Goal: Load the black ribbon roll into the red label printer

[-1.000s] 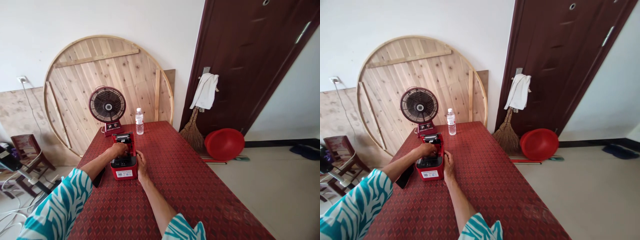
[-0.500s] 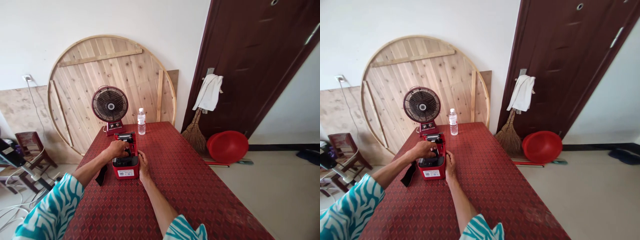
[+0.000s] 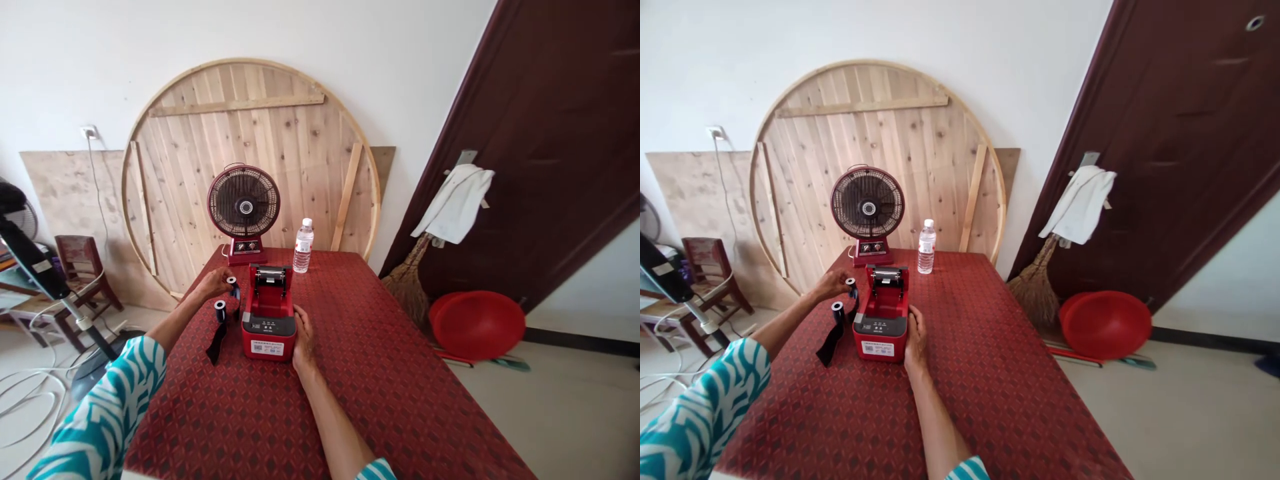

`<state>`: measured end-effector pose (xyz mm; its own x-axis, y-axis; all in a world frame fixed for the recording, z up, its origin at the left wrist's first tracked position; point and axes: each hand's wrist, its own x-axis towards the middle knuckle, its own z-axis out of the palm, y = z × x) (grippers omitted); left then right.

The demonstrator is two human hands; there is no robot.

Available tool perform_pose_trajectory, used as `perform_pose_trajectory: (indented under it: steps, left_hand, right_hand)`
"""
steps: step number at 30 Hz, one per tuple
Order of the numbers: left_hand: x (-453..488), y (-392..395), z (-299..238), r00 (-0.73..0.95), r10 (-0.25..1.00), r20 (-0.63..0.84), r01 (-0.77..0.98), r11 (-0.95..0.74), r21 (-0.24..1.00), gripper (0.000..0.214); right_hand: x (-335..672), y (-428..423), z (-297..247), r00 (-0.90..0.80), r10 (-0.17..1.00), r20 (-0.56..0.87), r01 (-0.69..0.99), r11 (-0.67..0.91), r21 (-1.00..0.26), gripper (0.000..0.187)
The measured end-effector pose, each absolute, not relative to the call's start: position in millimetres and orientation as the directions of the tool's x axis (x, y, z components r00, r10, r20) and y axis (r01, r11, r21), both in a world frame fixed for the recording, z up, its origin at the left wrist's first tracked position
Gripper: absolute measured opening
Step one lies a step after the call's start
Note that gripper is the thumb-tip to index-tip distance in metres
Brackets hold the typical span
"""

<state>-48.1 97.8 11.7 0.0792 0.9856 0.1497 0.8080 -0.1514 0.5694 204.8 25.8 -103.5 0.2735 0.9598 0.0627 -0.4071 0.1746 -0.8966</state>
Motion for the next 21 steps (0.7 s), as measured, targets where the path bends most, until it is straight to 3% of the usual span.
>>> perform_pose_trajectory:
  steps: [2, 8, 13, 15, 18, 21]
  left_hand:
    - [-43, 105, 3, 0.055, 0.993, 0.109, 0.848, -0.104, 0.520, 0.020]
    - [-33, 112, -11, 0.025, 0.998, 0.065, 0.843, -0.056, 0.536, 0.022]
    - [-45, 105, -15, 0.041, 0.997, 0.068, 0.786, -0.074, 0.613, 0.040]
    - [-59, 95, -17, 0.029, 0.996, 0.085, 0.679, -0.082, 0.729, 0.044]
    - [-82, 70, -24, 0.006, 0.997, 0.079, 0.374, -0.075, 0.924, 0.046]
    - [-90, 42, -32, 0.083, 0.996, 0.018, 0.245, -0.038, 0.969, 0.050]
  right_hand:
    - [205, 25, -104, 0.288, 0.955, 0.071, -0.398, 0.186, -0.898, 0.045]
    - [205, 23, -102, 0.274, 0.960, 0.064, -0.407, 0.176, -0.896, 0.044]
    - [205, 24, -100, 0.289, 0.955, 0.066, -0.412, 0.187, -0.892, 0.044]
    - [204, 24, -99, 0.284, 0.957, 0.060, -0.419, 0.180, -0.890, 0.045]
    - [203, 25, -98, 0.275, 0.961, 0.037, -0.452, 0.163, -0.877, 0.046]
    - [202, 25, -97, 0.281, 0.960, 0.007, -0.475, 0.146, -0.868, 0.047]
